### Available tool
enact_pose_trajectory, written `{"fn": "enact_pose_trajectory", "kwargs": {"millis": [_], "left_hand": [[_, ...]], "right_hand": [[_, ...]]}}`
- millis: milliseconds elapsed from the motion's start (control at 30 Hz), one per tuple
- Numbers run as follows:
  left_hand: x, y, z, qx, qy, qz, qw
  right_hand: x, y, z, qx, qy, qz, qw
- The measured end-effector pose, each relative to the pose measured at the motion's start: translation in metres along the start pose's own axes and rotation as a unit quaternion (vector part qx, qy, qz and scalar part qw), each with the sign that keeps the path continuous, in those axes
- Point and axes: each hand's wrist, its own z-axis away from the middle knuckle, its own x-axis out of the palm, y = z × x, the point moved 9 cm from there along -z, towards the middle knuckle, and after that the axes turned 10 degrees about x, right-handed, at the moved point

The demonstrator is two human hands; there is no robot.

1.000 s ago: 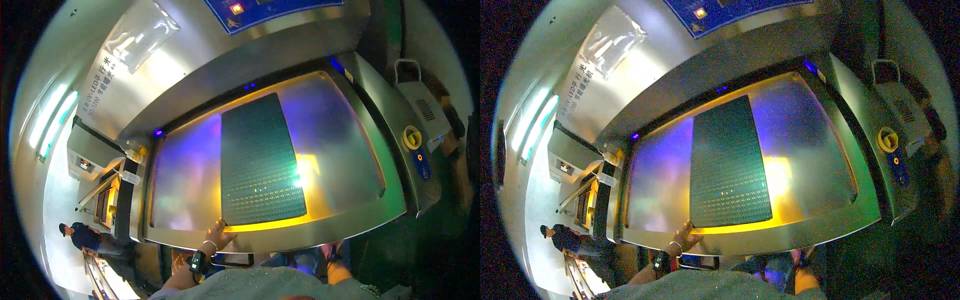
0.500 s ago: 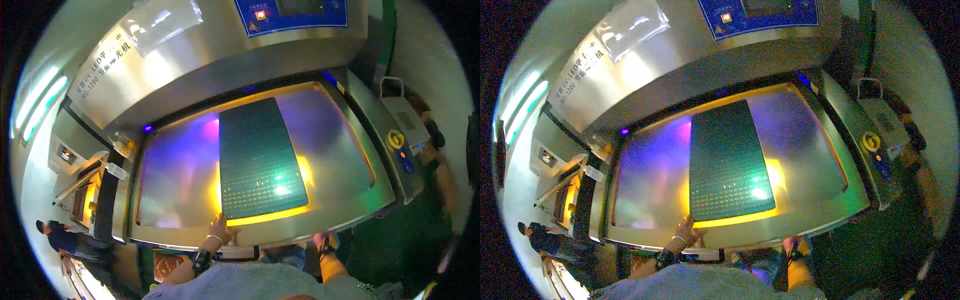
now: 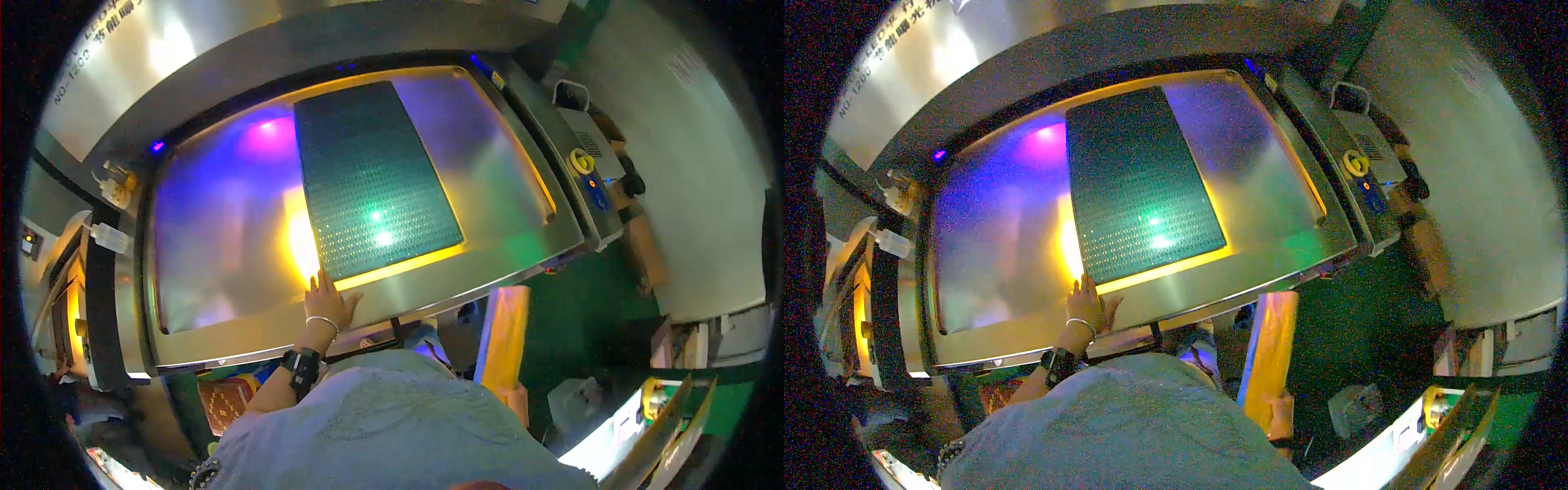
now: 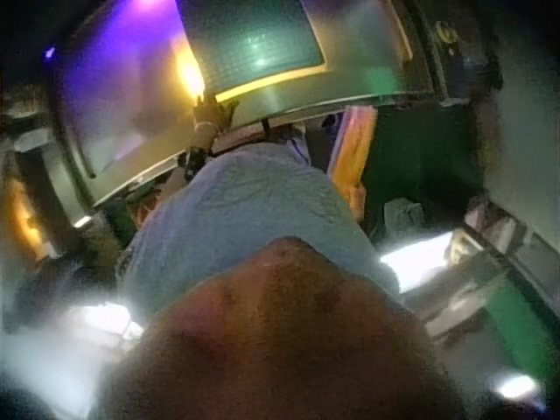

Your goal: Operating a UV LED exposure machine to process electronic circuit panels using a squeegee.

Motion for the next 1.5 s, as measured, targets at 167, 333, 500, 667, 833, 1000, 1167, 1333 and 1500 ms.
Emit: {"fn": "enact_pose_trajectory", "kwargs": {"millis": [167, 333, 500, 667, 833, 1000, 1167, 1333, 1500], "left_hand": [[-0.006, 0.006, 0.002, 0.013, 0.016, -0.014, 1.000], [-0.006, 0.003, 0.001, -0.008, 0.015, 0.003, 1.000], [-0.002, 0.001, 0.005, -0.035, 0.080, 0.030, 0.996], [0.003, -0.010, 0.014, -0.056, 0.158, 0.086, 0.982], [-0.007, -0.004, 0.028, -0.044, 0.219, 0.105, 0.969], [-0.012, -0.001, 0.031, -0.048, 0.272, 0.096, 0.956], [-0.014, -0.006, 0.035, -0.069, 0.330, 0.122, 0.933], [-0.023, -0.007, 0.037, -0.059, 0.370, 0.134, 0.917], [-0.028, -0.005, 0.044, -0.057, 0.395, 0.129, 0.908]], "right_hand": [[-0.052, -0.019, 0.058, -0.117, 0.235, 0.145, 0.954], [-0.065, -0.129, 0.036, -0.255, 0.257, 0.267, 0.893], [0.076, -0.296, 0.032, -0.476, 0.019, 0.379, 0.793], [0.169, -0.329, -0.057, -0.542, -0.106, 0.625, 0.551], [0.245, -0.321, -0.079, -0.509, -0.199, 0.698, 0.462], [0.279, -0.313, -0.068, -0.460, -0.268, 0.696, 0.482], [0.290, -0.313, -0.078, -0.444, -0.296, 0.726, 0.435], [0.298, -0.302, -0.060, -0.418, -0.316, 0.731, 0.437], [0.298, -0.293, -0.053, -0.471, -0.310, 0.698, 0.441]]}}
